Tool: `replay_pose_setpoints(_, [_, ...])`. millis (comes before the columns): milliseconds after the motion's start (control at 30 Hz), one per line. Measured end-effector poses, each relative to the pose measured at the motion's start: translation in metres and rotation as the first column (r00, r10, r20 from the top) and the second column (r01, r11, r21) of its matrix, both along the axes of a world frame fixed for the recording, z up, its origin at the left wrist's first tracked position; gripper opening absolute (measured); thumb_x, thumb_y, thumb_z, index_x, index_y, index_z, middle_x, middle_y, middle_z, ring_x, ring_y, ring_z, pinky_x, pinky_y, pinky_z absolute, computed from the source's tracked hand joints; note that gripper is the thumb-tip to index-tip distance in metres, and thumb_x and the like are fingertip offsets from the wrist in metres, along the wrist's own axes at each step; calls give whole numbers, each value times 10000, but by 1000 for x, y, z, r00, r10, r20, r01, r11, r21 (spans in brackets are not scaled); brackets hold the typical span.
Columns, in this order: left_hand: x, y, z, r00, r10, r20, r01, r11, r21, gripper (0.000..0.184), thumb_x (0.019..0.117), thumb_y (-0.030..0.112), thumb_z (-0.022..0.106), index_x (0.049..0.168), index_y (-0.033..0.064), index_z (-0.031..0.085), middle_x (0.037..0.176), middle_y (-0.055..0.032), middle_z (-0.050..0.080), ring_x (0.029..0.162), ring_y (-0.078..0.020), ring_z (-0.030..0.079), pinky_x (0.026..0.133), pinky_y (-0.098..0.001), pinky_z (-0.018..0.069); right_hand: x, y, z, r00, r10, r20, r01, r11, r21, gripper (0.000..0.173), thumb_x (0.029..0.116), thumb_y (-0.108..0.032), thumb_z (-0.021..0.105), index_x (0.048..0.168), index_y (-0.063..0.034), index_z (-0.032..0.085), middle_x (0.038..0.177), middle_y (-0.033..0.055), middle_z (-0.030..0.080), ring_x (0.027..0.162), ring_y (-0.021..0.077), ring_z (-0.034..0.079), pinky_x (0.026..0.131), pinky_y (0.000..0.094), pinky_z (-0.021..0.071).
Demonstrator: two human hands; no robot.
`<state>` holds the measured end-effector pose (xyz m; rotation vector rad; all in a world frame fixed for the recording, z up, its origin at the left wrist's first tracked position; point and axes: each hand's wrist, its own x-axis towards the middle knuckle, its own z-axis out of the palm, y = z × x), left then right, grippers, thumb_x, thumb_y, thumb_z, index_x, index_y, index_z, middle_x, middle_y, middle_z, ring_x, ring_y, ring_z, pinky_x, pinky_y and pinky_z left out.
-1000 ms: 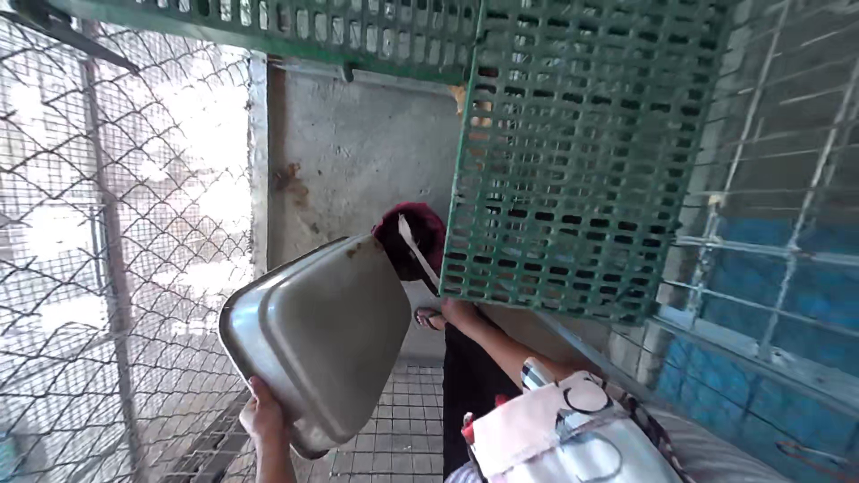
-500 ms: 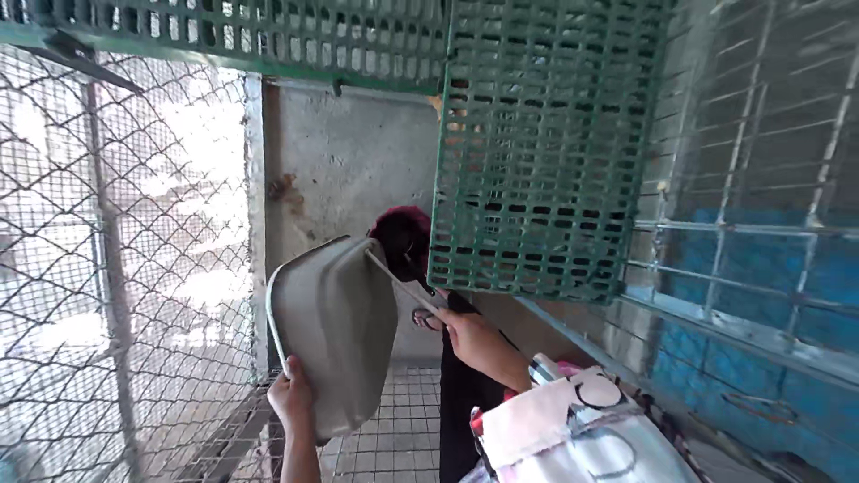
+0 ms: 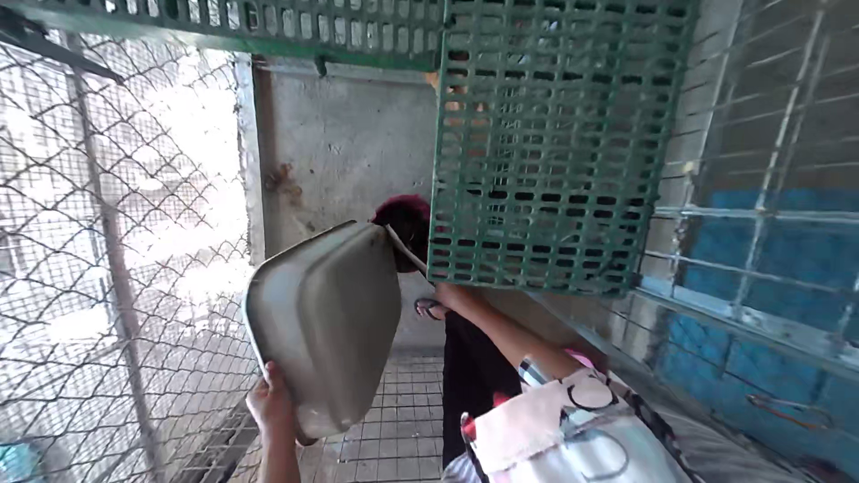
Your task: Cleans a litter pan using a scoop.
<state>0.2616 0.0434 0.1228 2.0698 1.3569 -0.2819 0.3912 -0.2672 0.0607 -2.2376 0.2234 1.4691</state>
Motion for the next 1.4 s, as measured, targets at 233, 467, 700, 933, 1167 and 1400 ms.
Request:
replay_pose_setpoints(233, [-7, 13, -22, 982, 190, -14, -190, 979, -77, 582, 1113, 469, 326, 923, -8, 602, 701, -9, 546, 600, -66, 574, 621, -321, 529, -19, -1, 14, 996, 67, -54, -65, 997, 33, 447, 993, -137, 606, 1423, -22, 559, 1305, 251, 644, 1224, 420, 626, 1020, 597, 499])
replay_pose_setpoints(467, [-5, 40, -34, 990, 117, -77, -124, 989, -81, 563, 1113, 453, 346, 899, -4, 594, 689, -17, 552, 592, -79, 574, 612, -327, 526, -2, 33, -39, 995, 66, -75, -64, 998, 30, 466, 1013, -114, 563, 1456, 19, 511, 1450, 274, 550, 1374, 421, 518, 1120, 606, 415])
replay_pose_setpoints(700, [-11, 61, -41, 986, 145, -77, -147, 989, -18, 602, 1109, 479, 336, 947, -33, 610, 730, -38, 554, 628, -80, 568, 654, -337, 521, -6, 29, -97, 999, -41, -25, 41, 999, -1, 432, 1050, -130, 506, 1456, 17, 516, 1424, 269, 577, 1365, 381, 539, 1145, 544, 410])
replay_pose_setpoints(933, [-25, 66, -50, 973, 219, -67, -220, 976, -5, 625, 1110, 498, 303, 976, -33, 605, 771, -52, 574, 664, -88, 585, 681, -353, 531, -59, 31, -138, 968, -227, -104, 233, 972, 43, 440, 1020, -81, 539, 1443, 40, 525, 1437, 277, 561, 1352, 394, 545, 1138, 540, 428])
replay_pose_setpoints(1167, [-39, 61, -53, 963, 268, -35, -269, 962, -45, 617, 1108, 490, 332, 952, -34, 618, 758, -67, 583, 667, -117, 591, 682, -381, 529, -51, 32, -115, 973, -162, -166, 160, 987, -26, 397, 1007, -99, 569, 1380, 37, 564, 1328, 273, 617, 1206, 393, 630, 1024, 562, 500])
replay_pose_setpoints(1400, [-28, 41, -38, 979, 199, -54, -202, 977, -67, 610, 1108, 462, 376, 858, -39, 618, 709, -74, 571, 638, -133, 577, 679, -396, 513, -43, 35, -2, 980, -138, 143, 116, 981, 155, 504, 1065, -62, 422, 1565, -7, 395, 1326, 279, 635, 1213, 404, 640, 1065, 532, 485])
